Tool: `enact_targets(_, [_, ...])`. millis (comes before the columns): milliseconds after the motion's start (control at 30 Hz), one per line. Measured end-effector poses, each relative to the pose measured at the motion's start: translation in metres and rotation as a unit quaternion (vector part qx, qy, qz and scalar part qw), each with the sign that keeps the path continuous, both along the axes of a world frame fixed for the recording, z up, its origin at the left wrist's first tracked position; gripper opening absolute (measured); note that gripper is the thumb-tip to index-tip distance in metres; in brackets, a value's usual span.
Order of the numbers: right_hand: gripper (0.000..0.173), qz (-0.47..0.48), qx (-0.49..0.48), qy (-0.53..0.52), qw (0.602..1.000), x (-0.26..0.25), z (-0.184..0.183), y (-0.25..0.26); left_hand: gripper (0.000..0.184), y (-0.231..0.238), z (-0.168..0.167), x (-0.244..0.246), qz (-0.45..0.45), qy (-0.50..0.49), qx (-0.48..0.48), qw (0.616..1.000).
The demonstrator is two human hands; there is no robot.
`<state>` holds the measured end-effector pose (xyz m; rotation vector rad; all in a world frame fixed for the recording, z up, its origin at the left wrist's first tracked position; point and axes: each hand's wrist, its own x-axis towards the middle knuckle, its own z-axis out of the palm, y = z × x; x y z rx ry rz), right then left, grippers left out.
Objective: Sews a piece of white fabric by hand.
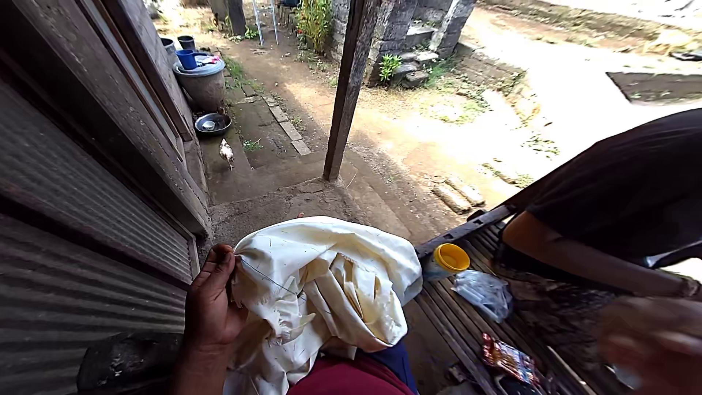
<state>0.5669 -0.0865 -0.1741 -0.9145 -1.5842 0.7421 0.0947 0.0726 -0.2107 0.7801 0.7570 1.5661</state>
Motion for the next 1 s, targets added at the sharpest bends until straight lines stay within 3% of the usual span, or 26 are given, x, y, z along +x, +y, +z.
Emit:
enact_targets(67, [0.017,-0.053,-0.037,-0.147,0.987,-0.05,-0.011,0.056,0.03,-0.004,0.002,0.002,-0.019,-0.008,0.022,1.0])
enact_targets(167, [0.02,-0.156,-0.082,-0.308,0.935,-0.131,-0.055,0.116,0.028,-0.01,0.008,0.003,-0.045,-0.021,0.05,0.997])
enact_targets(233, [0.032,-0.135,-0.174,-0.394,0.892,-0.165,-0.065,0.146,0.028,-0.013,0.013,0.001,-0.049,-0.031,0.068,0.996])
enact_targets(300, [0.026,-0.108,-0.215,-0.471,0.849,-0.181,-0.067,0.172,0.028,-0.015,0.02,-0.005,-0.039,-0.043,0.092,0.994])
enact_targets(333, [0.025,-0.099,-0.205,-0.474,0.851,-0.184,-0.061,0.181,0.029,-0.013,0.023,-0.01,-0.027,-0.047,0.103,0.993])
enact_targets(400, [0.026,-0.091,-0.166,-0.391,0.901,-0.176,-0.037,0.194,0.03,-0.008,0.027,-0.019,0.006,-0.059,0.114,0.992])
enact_targets(467, [0.02,-0.119,-0.112,-0.18,0.97,-0.157,-0.019,0.199,0.032,-0.004,0.025,-0.021,0.034,-0.074,0.103,0.991])
enact_targets(500, [0.016,-0.134,-0.086,-0.036,0.987,-0.148,-0.012,0.202,0.033,-0.003,0.023,-0.02,0.035,-0.079,0.095,0.992])
enact_targets(567, [0.015,-0.141,-0.047,0.222,0.964,-0.131,0.001,0.206,0.032,-0.004,0.017,-0.008,0.028,-0.08,0.075,0.994])
enact_targets(633, [0.017,-0.149,-0.062,0.363,0.918,-0.127,0.001,0.202,0.029,-0.01,0.008,0.011,0.007,-0.074,0.06,0.995])
enact_targets(700, [0.033,-0.132,-0.152,0.393,0.897,-0.144,-0.024,0.185,0.026,-0.016,-0.004,0.029,-0.025,-0.053,0.056,0.997])
enact_targets(767, [0.064,0.012,-0.274,0.314,0.909,-0.169,-0.064,0.162,0.021,-0.02,-0.014,0.044,-0.063,-0.03,0.055,0.996])
enact_targets(833, [0.091,0.144,-0.344,0.28,0.885,-0.194,-0.091,0.148,0.016,-0.025,-0.023,0.056,-0.1,-0.002,0.051,0.994])
enact_targets(867, [0.096,0.175,-0.358,0.293,0.869,-0.204,-0.097,0.145,0.013,-0.027,-0.027,0.059,-0.117,0.014,0.055,0.991])
enact_targets(900, [0.093,0.191,-0.359,0.317,0.857,-0.209,-0.099,0.143,0.009,-0.029,-0.029,0.061,-0.131,0.031,0.062,0.989])
enact_targets(933, [0.075,0.204,-0.345,0.349,0.847,-0.211,-0.098,0.143,0.009,-0.031,-0.031,0.062,-0.139,0.053,0.075,0.986])
enact_targets(1000, [0.024,0.189,-0.298,0.438,0.827,-0.211,-0.09,0.144,0.027,-0.031,-0.032,0.061,-0.135,0.117,0.126,0.976])
